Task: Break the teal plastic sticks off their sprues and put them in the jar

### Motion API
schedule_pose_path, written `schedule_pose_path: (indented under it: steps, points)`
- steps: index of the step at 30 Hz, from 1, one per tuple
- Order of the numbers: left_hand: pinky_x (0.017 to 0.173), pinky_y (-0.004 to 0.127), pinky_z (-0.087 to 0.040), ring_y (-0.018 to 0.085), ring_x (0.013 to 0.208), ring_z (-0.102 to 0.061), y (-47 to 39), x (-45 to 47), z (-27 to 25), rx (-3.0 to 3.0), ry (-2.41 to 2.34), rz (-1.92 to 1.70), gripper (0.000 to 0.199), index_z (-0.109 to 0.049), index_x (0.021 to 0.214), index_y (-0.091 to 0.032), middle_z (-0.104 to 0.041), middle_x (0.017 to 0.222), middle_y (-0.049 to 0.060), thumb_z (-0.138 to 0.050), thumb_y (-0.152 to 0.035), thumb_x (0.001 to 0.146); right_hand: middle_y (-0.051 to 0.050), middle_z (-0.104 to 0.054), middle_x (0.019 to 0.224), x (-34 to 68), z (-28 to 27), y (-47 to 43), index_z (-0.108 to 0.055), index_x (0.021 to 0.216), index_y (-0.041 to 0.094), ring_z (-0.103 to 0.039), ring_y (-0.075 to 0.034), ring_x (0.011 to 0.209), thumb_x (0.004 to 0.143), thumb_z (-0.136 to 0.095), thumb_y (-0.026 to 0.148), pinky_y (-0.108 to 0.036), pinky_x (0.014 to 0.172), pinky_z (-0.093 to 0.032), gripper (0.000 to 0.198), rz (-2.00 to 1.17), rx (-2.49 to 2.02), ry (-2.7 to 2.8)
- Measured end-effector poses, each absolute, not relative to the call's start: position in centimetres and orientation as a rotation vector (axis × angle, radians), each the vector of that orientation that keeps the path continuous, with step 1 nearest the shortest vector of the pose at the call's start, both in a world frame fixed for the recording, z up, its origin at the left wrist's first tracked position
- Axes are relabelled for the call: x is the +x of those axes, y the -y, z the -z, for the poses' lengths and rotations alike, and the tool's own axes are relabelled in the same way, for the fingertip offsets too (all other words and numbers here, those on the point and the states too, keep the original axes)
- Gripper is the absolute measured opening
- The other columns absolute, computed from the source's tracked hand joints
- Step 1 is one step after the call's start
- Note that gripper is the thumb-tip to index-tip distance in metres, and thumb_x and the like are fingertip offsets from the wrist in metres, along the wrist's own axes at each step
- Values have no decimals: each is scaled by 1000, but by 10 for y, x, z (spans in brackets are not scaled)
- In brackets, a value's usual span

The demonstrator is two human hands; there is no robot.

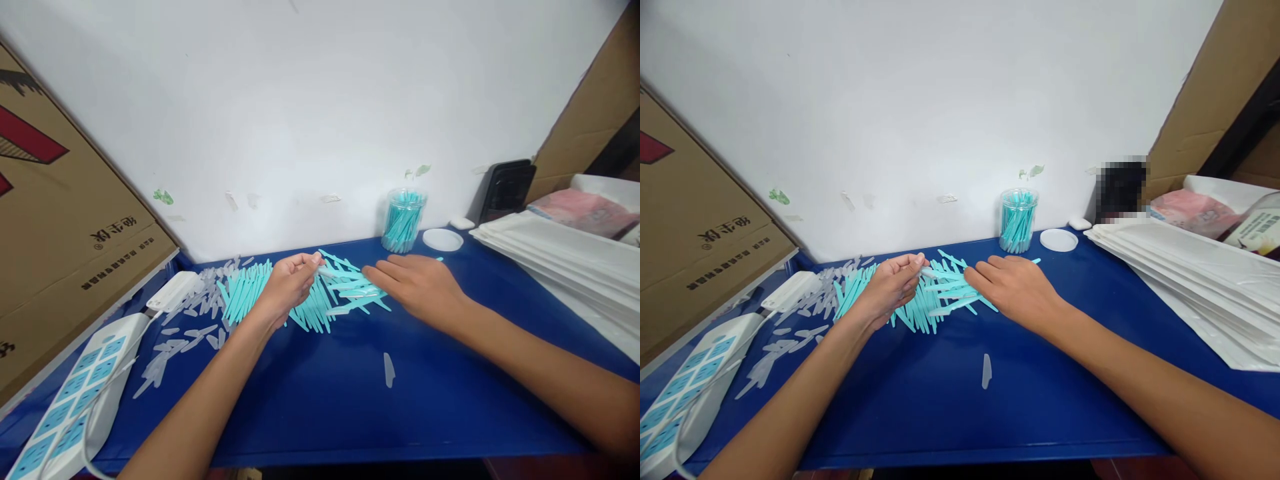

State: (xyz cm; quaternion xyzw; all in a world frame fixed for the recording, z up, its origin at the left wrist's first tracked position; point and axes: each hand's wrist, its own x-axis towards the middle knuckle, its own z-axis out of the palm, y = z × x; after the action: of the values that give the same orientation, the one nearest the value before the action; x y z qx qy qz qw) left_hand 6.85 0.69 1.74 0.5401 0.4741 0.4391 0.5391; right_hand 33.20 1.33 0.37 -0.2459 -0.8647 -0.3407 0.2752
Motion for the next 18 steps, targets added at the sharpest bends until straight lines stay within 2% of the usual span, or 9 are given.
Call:
schedule_pose_path:
  steps: [6,18]
  points:
    - [43,19,-14,5,44,-18,-8,70,-21,1410,-1163,-1119,47,-63,93,-16,-30,56,-11,-72,-62,87,-2,-60,69,335,-6,-16,-67,95,16,-46,-17,65,95,-46,-4,-34,58,-21,29,879,-722,2324]
    - [55,24,-23,10,54,-28,-2,73,-19,1895,-1376,-1289,33,-61,85,-18,-38,58,-7,-62,-49,97,-1,-58,67,337,-6,-17,-67,96,16,-44,-16,63,92,-47,-5,-33,57,-19,29,866,-751,2317]
